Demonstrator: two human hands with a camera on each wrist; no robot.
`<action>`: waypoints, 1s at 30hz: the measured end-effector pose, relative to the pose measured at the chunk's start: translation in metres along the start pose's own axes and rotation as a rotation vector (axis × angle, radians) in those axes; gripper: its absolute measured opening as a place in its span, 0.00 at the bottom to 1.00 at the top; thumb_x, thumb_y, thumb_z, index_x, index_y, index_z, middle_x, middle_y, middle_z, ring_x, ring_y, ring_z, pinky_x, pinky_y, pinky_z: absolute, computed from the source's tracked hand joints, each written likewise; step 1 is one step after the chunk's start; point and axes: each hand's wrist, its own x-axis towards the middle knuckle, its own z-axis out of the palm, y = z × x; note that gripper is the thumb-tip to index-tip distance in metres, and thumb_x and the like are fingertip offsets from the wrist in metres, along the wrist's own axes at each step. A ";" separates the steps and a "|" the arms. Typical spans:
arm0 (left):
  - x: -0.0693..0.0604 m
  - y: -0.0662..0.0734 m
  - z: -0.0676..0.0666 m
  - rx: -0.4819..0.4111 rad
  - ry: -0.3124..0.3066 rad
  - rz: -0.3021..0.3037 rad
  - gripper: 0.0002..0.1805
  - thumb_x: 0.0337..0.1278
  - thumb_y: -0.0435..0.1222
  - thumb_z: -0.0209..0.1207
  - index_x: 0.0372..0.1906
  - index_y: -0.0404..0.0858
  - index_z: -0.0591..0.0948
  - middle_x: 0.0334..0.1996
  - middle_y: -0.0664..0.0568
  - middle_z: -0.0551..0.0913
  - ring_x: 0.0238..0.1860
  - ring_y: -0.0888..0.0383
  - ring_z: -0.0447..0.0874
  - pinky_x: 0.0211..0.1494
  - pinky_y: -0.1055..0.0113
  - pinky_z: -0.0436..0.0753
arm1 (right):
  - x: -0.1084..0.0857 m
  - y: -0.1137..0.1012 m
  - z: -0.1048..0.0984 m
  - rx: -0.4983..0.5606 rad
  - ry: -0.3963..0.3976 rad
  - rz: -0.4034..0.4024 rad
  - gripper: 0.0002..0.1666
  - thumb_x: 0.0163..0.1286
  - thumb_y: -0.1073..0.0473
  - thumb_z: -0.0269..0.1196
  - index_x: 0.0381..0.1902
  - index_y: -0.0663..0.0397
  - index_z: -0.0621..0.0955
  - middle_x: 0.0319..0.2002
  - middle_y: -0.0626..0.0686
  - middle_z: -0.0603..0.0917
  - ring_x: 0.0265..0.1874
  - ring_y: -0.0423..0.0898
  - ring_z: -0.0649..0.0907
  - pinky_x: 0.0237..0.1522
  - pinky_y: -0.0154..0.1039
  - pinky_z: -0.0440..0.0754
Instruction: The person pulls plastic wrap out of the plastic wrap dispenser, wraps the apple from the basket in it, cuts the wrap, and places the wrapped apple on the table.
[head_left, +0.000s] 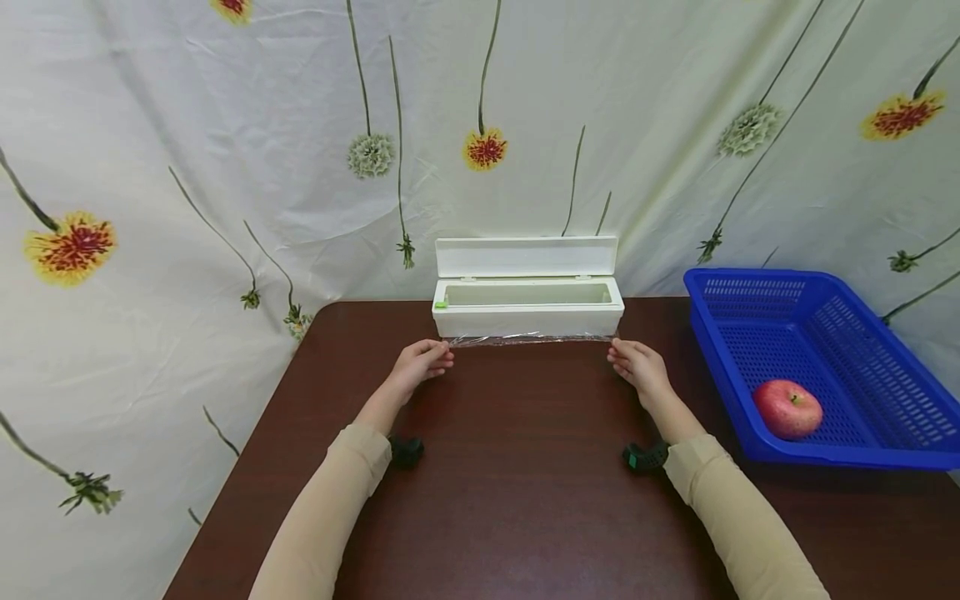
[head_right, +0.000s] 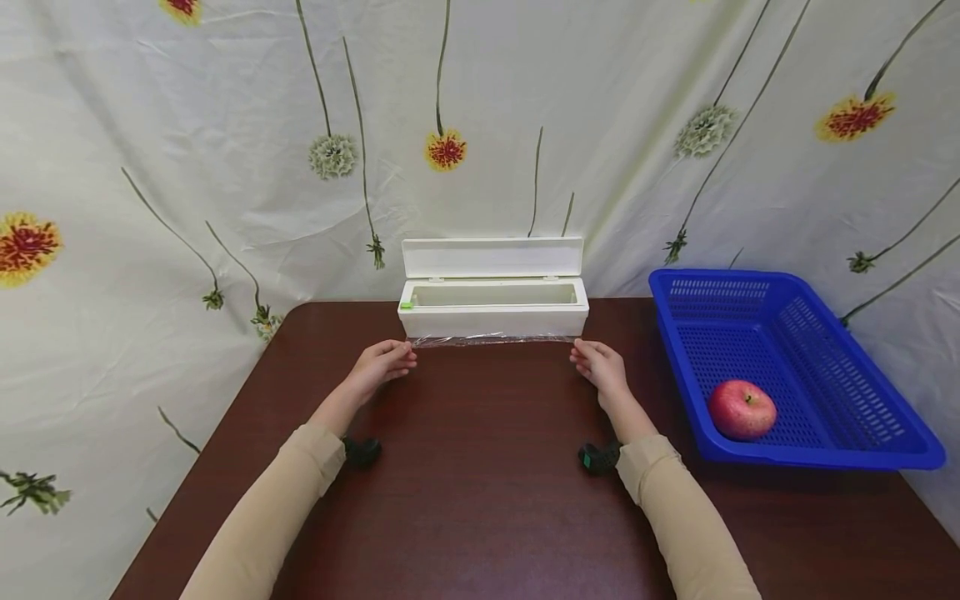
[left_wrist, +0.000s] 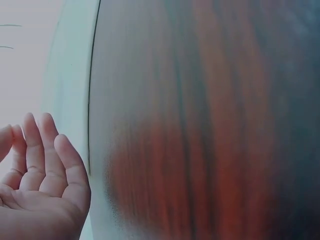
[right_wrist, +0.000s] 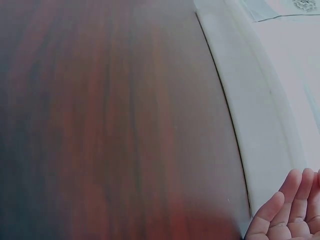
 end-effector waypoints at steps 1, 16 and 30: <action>0.000 0.000 0.000 0.002 -0.002 0.004 0.24 0.67 0.43 0.53 0.53 0.24 0.73 0.39 0.47 0.81 0.39 0.60 0.82 0.46 0.66 0.80 | -0.001 0.000 0.000 0.002 -0.003 -0.006 0.20 0.69 0.52 0.59 0.49 0.63 0.74 0.36 0.48 0.82 0.34 0.37 0.82 0.52 0.37 0.76; -0.010 -0.001 0.000 0.015 -0.010 0.001 0.25 0.67 0.43 0.52 0.53 0.23 0.72 0.42 0.42 0.81 0.40 0.60 0.82 0.46 0.66 0.79 | -0.007 0.004 -0.002 0.009 -0.013 -0.022 0.27 0.70 0.54 0.58 0.56 0.73 0.70 0.35 0.48 0.82 0.33 0.36 0.82 0.46 0.32 0.78; -0.016 -0.002 0.000 0.017 -0.008 0.011 0.23 0.67 0.41 0.53 0.51 0.22 0.72 0.43 0.39 0.80 0.39 0.60 0.82 0.45 0.67 0.80 | -0.016 0.004 -0.003 0.013 -0.020 -0.016 0.19 0.69 0.53 0.59 0.47 0.65 0.74 0.40 0.53 0.81 0.34 0.36 0.82 0.42 0.30 0.79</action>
